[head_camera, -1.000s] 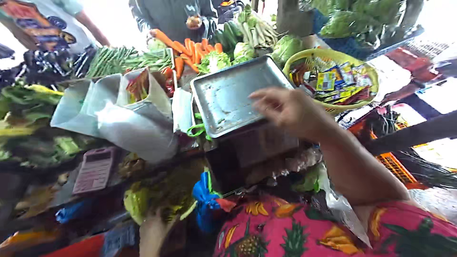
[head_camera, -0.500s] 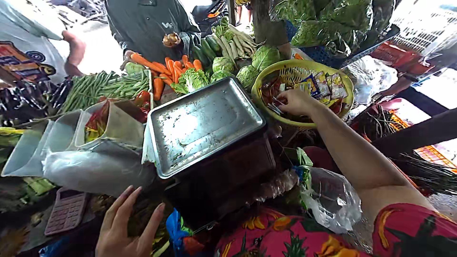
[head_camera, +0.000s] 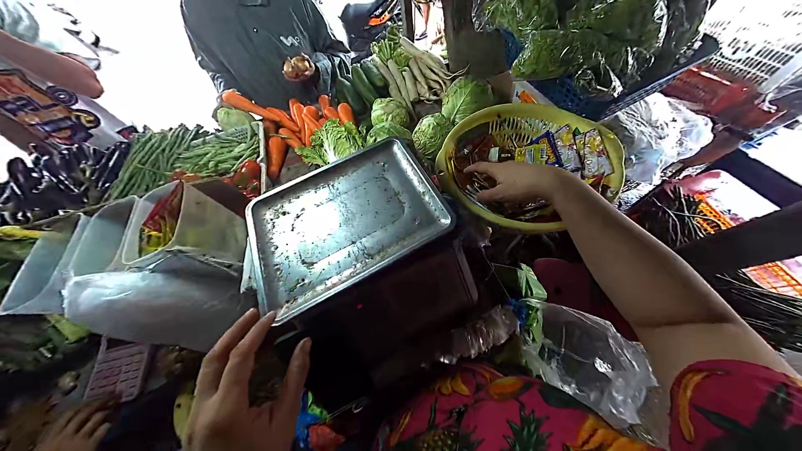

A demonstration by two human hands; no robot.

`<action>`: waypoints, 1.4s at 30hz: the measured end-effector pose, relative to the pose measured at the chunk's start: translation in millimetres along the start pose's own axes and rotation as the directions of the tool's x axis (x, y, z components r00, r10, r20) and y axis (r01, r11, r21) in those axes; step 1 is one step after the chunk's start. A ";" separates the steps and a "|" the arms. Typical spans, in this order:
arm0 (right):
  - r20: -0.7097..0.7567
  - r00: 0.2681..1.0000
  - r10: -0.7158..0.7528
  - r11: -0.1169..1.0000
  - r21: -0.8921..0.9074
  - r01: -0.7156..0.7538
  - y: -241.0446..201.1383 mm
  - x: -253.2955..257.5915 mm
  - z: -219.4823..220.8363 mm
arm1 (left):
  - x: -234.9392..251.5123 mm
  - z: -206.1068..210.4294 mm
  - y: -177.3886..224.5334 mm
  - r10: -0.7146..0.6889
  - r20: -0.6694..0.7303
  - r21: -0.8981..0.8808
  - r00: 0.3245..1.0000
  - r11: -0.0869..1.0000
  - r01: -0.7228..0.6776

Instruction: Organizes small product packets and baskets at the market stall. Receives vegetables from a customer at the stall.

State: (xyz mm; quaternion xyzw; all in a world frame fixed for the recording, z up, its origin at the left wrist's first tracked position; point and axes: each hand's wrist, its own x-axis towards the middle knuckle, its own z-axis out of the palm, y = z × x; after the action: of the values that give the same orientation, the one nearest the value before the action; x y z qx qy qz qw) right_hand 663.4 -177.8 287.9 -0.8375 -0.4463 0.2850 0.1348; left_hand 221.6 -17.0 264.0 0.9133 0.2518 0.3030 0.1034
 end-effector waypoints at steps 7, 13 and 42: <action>-0.238 0.971 0.006 0.974 0.222 0.048 33.9 -39.5 -57.1 | -11.2 -12.0 -0.3 -0.029 0.031 -0.052 0.999 0.998 0.031; -0.128 0.989 0.079 0.994 -0.065 -0.088 52.0 -74.4 -56.6 | -13.2 -8.2 5.9 -0.005 0.015 -0.133 1.000 0.991 0.007; -0.202 0.598 -0.776 0.587 -0.578 0.567 -51.9 -136.4 -44.1 | 73.2 43.8 136.0 0.399 0.058 -0.435 0.915 0.835 -0.336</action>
State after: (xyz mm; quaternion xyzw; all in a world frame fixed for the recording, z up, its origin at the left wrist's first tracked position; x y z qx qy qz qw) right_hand 595.0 -259.7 396.9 -0.6437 -0.7477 -0.0981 0.1302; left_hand 352.6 -96.2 312.3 0.9210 -0.0074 0.2960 0.2533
